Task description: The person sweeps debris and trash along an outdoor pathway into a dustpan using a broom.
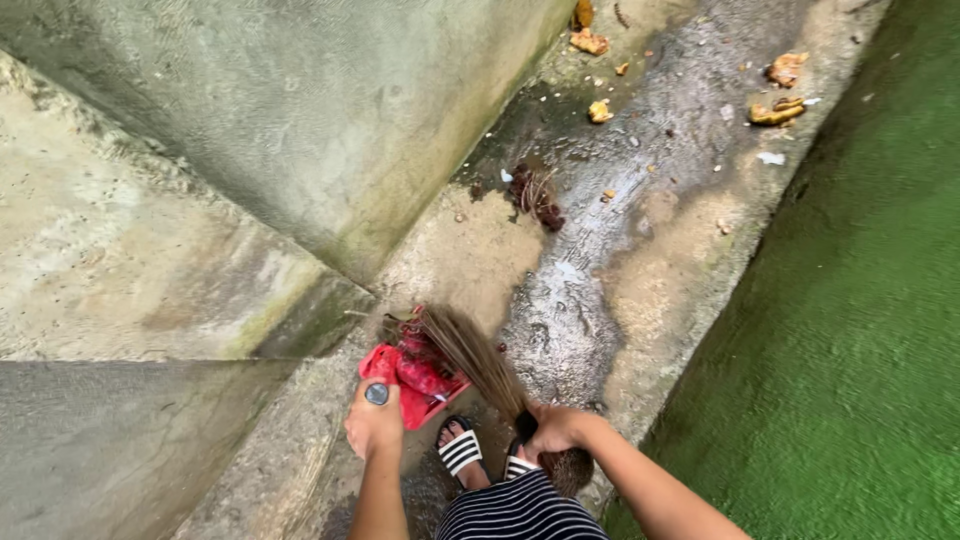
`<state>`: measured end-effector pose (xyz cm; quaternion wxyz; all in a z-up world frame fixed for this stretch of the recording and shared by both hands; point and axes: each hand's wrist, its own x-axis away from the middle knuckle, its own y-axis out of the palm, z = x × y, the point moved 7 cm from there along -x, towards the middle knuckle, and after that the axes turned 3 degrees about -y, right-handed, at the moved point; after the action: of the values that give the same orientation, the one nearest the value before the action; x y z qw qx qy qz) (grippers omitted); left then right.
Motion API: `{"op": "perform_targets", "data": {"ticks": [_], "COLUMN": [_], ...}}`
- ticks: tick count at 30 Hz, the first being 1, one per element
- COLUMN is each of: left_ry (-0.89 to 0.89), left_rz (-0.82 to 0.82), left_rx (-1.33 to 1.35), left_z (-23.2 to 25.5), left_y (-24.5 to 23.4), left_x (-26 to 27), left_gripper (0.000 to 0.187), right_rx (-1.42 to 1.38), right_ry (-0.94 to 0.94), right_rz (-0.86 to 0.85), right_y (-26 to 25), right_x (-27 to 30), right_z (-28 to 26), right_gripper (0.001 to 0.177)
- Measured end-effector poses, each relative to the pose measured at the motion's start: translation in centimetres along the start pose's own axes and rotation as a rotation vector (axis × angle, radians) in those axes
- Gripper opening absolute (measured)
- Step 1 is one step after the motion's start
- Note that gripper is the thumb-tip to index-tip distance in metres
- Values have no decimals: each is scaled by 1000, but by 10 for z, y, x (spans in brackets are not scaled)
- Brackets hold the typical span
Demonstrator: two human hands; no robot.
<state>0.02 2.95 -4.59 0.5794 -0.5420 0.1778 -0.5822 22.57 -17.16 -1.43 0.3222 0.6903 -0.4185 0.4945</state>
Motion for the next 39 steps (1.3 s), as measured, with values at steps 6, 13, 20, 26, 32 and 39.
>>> {"op": "perform_targets", "data": {"ticks": [6, 13, 20, 26, 32, 39], "left_ry": [10, 75, 85, 287, 454, 537], "left_rz": [53, 109, -3, -89, -147, -197], "left_rx": [-26, 140, 14, 13, -80, -124], "left_z": [-5, -19, -15, -1, 30, 50], "left_y": [6, -3, -12, -10, 2, 8], "left_x": [-4, -1, 6, 6, -2, 1], "left_gripper": [32, 25, 28, 27, 26, 28], "right_rx": [0, 0, -277, -518, -600, -888], "right_ry": [-259, -199, -186, -228, -164, -157], "right_rz": [14, 32, 205, 295, 319, 351], "right_y": [16, 33, 50, 76, 124, 161], "right_x": [10, 44, 39, 38, 18, 8], "right_z": [19, 30, 67, 67, 43, 16], "right_gripper": [111, 118, 109, 109, 108, 107]}}
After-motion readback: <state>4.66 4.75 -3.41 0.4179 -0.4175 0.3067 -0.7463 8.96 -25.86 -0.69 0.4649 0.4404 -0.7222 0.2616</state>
